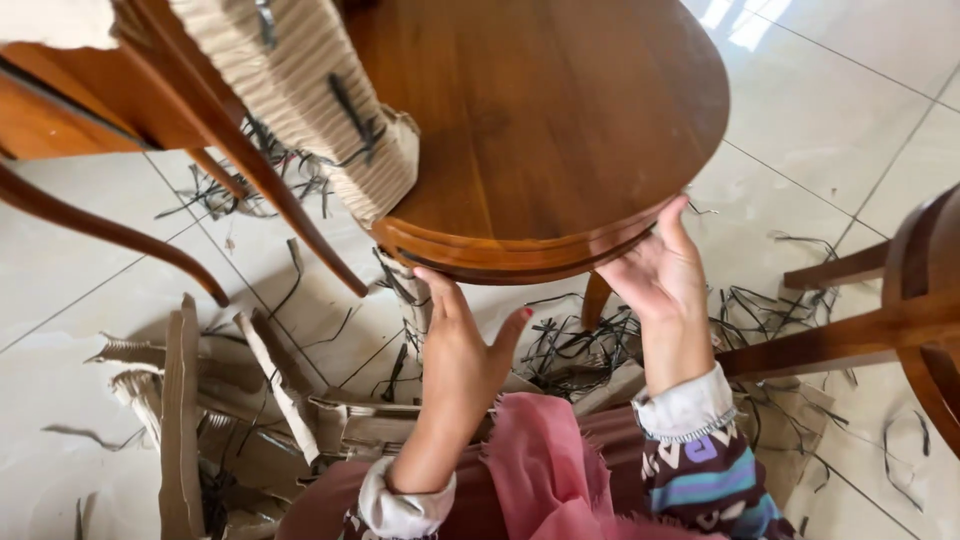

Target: The person sits on the floor and untangles a black wire by hand. They pull and separate the strands to remove knots and organize the wire.

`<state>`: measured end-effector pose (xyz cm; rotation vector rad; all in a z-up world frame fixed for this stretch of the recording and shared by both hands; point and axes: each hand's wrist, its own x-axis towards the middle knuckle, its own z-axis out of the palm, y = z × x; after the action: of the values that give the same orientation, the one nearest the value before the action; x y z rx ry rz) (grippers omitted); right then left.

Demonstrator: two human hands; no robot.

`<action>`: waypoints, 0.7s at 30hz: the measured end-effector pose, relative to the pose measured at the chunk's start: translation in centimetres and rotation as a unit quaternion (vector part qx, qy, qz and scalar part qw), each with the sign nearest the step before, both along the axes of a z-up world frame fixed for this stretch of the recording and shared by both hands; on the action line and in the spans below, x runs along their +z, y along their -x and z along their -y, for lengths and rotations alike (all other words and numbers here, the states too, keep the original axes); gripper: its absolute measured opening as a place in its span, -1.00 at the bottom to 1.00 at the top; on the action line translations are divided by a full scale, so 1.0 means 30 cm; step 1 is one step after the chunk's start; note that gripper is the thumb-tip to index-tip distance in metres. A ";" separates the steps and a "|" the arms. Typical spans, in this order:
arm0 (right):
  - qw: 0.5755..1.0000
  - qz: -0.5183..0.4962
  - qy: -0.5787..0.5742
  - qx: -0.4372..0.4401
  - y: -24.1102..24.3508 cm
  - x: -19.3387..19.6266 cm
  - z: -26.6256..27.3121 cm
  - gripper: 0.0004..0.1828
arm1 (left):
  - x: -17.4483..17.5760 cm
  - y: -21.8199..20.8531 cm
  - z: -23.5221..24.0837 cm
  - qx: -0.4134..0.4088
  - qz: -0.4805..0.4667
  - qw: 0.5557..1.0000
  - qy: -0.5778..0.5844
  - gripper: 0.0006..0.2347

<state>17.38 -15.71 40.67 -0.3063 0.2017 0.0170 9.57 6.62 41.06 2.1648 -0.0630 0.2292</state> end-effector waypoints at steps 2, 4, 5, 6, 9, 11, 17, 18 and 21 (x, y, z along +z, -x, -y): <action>0.999 -0.023 0.027 0.015 -0.020 0.019 0.012 -0.05 | -0.040 -0.023 0.008 0.014 0.040 0.999 0.002 0.04; 1.000 -0.025 0.018 -0.001 -0.023 0.011 0.033 -0.07 | -0.059 -0.033 0.004 0.003 0.034 0.999 0.014 0.02; 0.999 -0.031 0.008 -0.011 -0.024 0.006 0.036 -0.09 | -0.070 -0.035 -0.004 -0.003 0.025 0.999 0.026 0.01; 1.000 -0.027 0.009 -0.009 -0.022 0.021 0.037 -0.09 | -0.085 -0.042 0.002 0.000 0.029 0.999 0.027 0.01; 0.998 -0.057 -0.016 -0.028 -0.041 0.010 0.057 -0.17 | -0.103 -0.068 0.006 -0.023 0.059 0.997 0.053 -0.01; 0.998 -0.045 -0.007 -0.040 -0.063 -0.076 0.108 -0.12 | -0.083 -0.075 0.003 -0.030 0.082 0.994 0.060 0.01; 0.995 -0.063 0.024 -0.080 0.046 0.012 -0.029 -0.05 | 0.052 -0.118 -0.084 -0.057 0.103 0.981 0.153 0.01; 0.995 -0.061 0.026 -0.075 0.066 0.045 -0.072 -0.05 | 0.020 -0.137 -0.106 -0.052 0.105 0.981 0.154 0.01; 0.984 -0.094 0.045 -0.144 0.111 0.112 -0.168 -0.13 | -0.046 -0.182 -0.141 -0.060 0.120 0.973 0.186 -0.08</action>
<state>14.04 -10.67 44.03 -0.3635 0.4327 -0.2509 15.04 10.85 39.66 1.7450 -0.2675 0.3982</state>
